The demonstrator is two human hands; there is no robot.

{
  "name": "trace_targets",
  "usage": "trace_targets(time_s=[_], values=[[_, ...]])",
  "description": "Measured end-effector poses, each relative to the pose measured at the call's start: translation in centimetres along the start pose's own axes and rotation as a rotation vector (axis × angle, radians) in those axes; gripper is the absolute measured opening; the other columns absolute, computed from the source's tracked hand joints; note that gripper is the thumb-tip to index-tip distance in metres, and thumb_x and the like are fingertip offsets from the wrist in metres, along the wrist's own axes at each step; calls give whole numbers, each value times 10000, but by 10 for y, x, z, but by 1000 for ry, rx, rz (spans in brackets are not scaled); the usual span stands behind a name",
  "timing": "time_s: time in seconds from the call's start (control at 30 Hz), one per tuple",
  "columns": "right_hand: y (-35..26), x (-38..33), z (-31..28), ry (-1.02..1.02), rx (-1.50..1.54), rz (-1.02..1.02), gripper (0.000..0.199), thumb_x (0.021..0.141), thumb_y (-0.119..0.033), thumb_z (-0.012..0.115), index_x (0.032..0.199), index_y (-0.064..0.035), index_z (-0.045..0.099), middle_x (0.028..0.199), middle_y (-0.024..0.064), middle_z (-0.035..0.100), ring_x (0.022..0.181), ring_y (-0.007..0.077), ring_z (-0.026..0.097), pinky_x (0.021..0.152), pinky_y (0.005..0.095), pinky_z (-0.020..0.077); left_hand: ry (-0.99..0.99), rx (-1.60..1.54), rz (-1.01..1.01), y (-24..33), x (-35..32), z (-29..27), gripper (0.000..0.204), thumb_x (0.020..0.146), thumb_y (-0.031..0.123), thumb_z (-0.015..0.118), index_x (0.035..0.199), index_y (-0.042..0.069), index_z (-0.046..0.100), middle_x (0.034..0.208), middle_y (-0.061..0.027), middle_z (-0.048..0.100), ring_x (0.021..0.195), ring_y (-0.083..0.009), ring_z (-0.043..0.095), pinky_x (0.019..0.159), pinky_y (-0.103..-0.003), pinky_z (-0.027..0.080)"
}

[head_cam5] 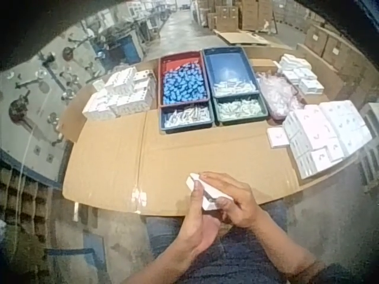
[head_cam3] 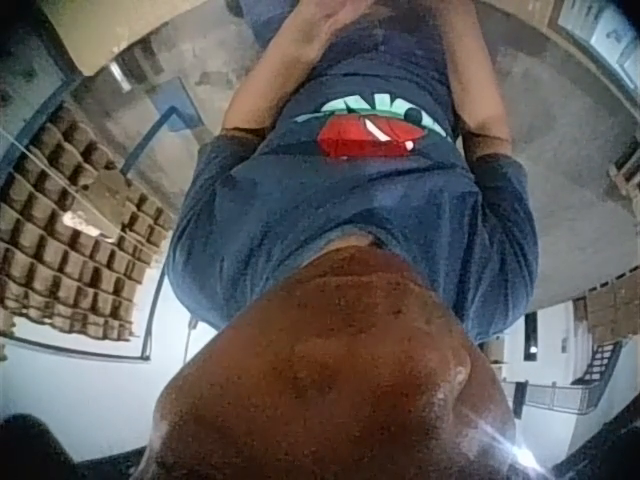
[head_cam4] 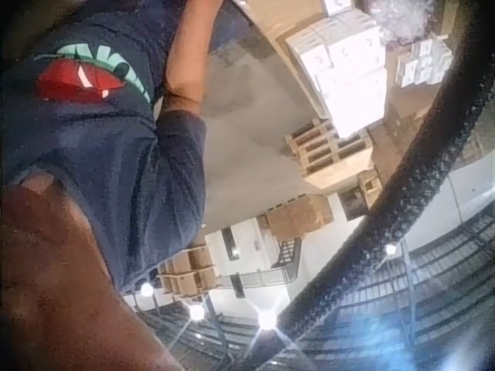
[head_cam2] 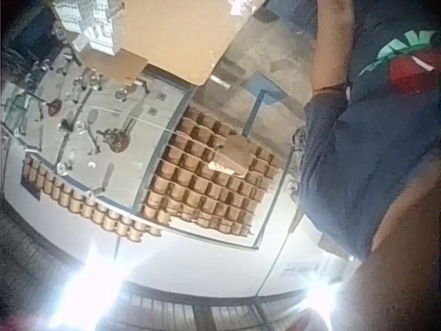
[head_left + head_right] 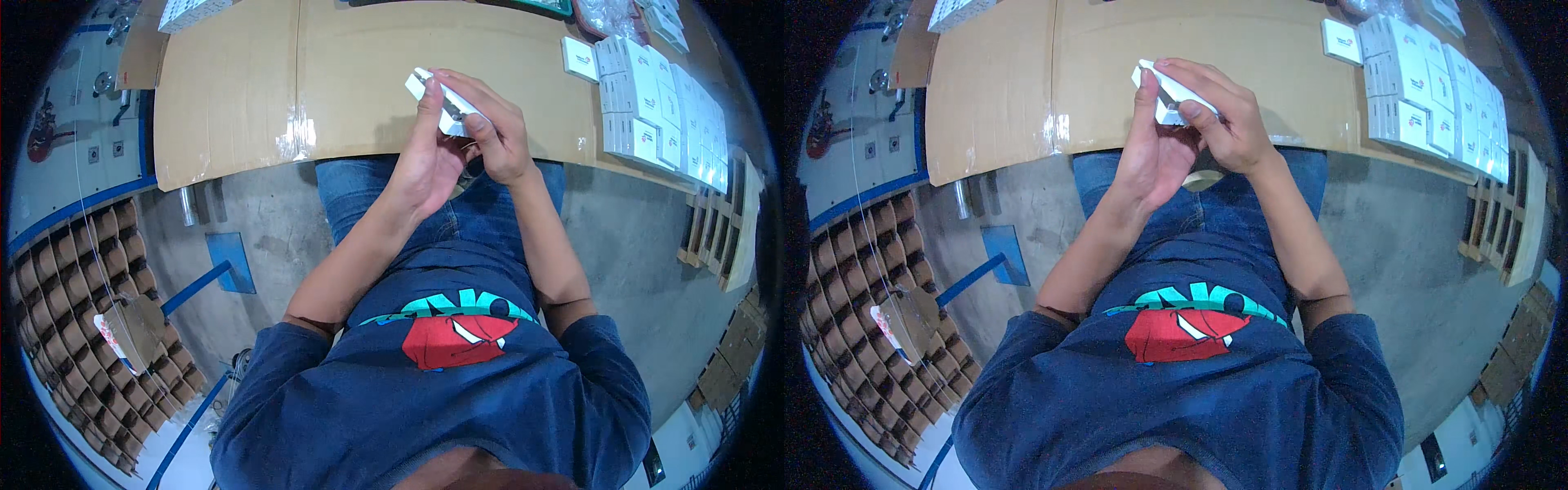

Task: Packaging electrical components into small white boxes at a factory workstation.

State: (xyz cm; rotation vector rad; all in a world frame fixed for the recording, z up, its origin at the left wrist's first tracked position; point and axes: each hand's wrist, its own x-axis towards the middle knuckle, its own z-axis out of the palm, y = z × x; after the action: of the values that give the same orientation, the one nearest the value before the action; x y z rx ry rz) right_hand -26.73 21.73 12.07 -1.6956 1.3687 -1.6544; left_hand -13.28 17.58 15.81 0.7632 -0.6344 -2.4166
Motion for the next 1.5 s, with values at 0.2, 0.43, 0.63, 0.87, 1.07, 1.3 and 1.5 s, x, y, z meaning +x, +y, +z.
trace_targets(time_s=[0.2,0.43,0.63,0.87,1.07,1.3,1.5], values=[[5,-3,2,1,31,21,482,1059,-350,530,1367,-1,654,1383,211,652,1297,357,619,1070,407,491,-47,16,-18,-5,4,-12,702,1021,713,433,1434,149,494,1309,-45,583,1242,-200,559,1060,-406,476],[-6,4,-9,-54,-52,22,571,999,-407,647,1443,-50,607,1499,191,565,1366,331,559,1109,422,459,73,311,240,-17,7,-26,801,998,752,389,1429,84,483,1252,-59,634,1145,-177,640,977,-351,539],[-17,6,-14,-129,190,359,700,865,-218,816,1504,-99,556,1487,164,573,1370,289,556,1121,421,457,-62,317,228,-14,12,-43,862,995,770,330,1461,57,465,1325,-97,626,1220,-214,625,1043,-416,525],[-12,4,-20,-157,-13,172,640,880,-215,762,1489,-148,577,1466,148,555,1340,299,565,1116,431,460,-93,71,-267,12,9,-40,791,1025,739,352,1465,97,497,1302,-105,650,1194,-239,632,1036,-430,526],[-13,2,-13,-166,-72,225,517,896,-215,745,1398,-149,642,1476,155,540,1342,320,561,1095,431,475,-67,48,-210,6,11,-40,657,1045,635,452,1408,95,544,1297,-103,651,1190,-236,640,1016,-417,543],[-8,0,-8,-125,55,190,409,955,-168,704,1354,-96,652,1462,165,563,1320,314,580,1081,406,484,-146,53,-150,3,11,-44,585,1045,569,507,1382,92,551,1282,-101,646,1178,-218,637,986,-394,540],[0,-3,-3,-79,48,127,379,1005,-193,619,1367,-79,612,1476,179,556,1324,328,579,1090,408,464,-64,-16,-115,2,10,-32,482,1032,501,568,1294,97,593,1175,-85,667,1069,-182,646,864,-362,551]])
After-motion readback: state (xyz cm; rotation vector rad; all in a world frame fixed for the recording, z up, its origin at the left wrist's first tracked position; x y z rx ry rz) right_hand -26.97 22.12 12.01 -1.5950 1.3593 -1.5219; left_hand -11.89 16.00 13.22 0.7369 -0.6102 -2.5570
